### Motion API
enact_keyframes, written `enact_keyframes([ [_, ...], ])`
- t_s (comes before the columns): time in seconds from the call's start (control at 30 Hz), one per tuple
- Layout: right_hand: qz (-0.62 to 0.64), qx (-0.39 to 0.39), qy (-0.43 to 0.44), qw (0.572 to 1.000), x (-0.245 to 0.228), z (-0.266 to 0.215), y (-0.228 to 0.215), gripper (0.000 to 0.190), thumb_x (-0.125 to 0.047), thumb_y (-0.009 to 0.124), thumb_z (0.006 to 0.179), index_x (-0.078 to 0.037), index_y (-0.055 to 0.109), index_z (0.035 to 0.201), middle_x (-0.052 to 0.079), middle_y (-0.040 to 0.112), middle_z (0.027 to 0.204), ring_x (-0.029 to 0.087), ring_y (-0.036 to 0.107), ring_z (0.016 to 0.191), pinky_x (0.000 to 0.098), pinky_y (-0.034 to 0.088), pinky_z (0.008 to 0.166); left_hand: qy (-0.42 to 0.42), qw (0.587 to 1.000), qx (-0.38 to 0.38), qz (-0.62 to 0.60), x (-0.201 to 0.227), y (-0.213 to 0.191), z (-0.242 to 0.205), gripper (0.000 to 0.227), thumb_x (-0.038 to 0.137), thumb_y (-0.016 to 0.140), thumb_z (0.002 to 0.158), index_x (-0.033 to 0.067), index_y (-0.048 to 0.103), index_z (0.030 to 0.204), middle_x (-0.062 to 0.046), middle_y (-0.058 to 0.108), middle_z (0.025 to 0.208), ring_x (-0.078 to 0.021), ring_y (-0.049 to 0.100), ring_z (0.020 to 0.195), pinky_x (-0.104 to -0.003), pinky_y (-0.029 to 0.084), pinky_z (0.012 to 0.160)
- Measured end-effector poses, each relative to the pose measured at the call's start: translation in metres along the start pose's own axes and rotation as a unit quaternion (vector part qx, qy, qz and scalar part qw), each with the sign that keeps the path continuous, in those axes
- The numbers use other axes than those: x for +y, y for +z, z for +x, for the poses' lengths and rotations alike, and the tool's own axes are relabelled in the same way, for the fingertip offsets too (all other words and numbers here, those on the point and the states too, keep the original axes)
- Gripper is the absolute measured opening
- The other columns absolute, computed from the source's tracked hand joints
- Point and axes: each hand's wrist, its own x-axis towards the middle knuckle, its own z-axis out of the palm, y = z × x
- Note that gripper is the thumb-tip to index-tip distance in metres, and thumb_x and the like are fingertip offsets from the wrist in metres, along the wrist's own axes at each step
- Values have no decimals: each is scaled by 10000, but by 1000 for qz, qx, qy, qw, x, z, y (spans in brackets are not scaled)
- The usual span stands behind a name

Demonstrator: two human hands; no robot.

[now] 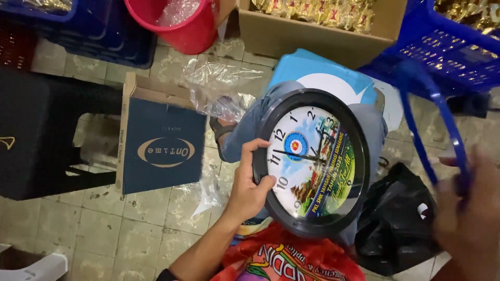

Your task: Assembling a wall clock by fitting the clock face into a plastic frame and securing it with screws using a screwdriver.

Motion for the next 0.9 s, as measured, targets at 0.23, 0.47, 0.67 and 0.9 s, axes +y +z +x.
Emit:
enact_keyframes([
  [0.23, 66, -130, -61, 987, -21, -56, 52, 1328, -721, 1021, 204, -197, 657, 1369, 215, 381, 1414, 407, 417, 1299, 498, 456, 1049, -8, 996, -1, 94, 37, 21, -3, 576, 31, 594, 787, 135, 395, 1319, -78, 674, 833, -199, 622, 644, -347, 520, 593],
  [0.47, -35, 25, -15, 999, -19, -90, 73, 786, -287, 962, 522, -188, 769, 1278, 171, 413, 1282, 317, 476, 1031, 402, 450, 823, 46, 987, -151, 23, 65, 12, 8, 619, 238, 542, 911, 83, 243, 1431, -172, 673, 1128, -262, 703, 914, -390, 553, 822],
  [0.67, -49, 16, -51, 997, -6, -90, 62, 702, -205, 914, 543, -231, 786, 1233, 144, 517, 1227, 281, 489, 948, 398, 452, 823, 270, 828, -87, 484, 28, -40, 56, 1095, 594, 998, 534, 303, 473, 1451, -115, 414, 1497, -425, 364, 1506, -608, 451, 1204],
  [0.9, -33, 58, -84, 994, 15, -93, 44, 558, -147, 923, 596, -193, 814, 1141, 150, 529, 1178, 313, 544, 1022, 431, 477, 896, 494, 774, -267, 293, 16, -16, 72, 244, 70, 773, 827, 95, 772, 1069, -28, 764, 1169, -294, 686, 1162, -534, 447, 1142],
])
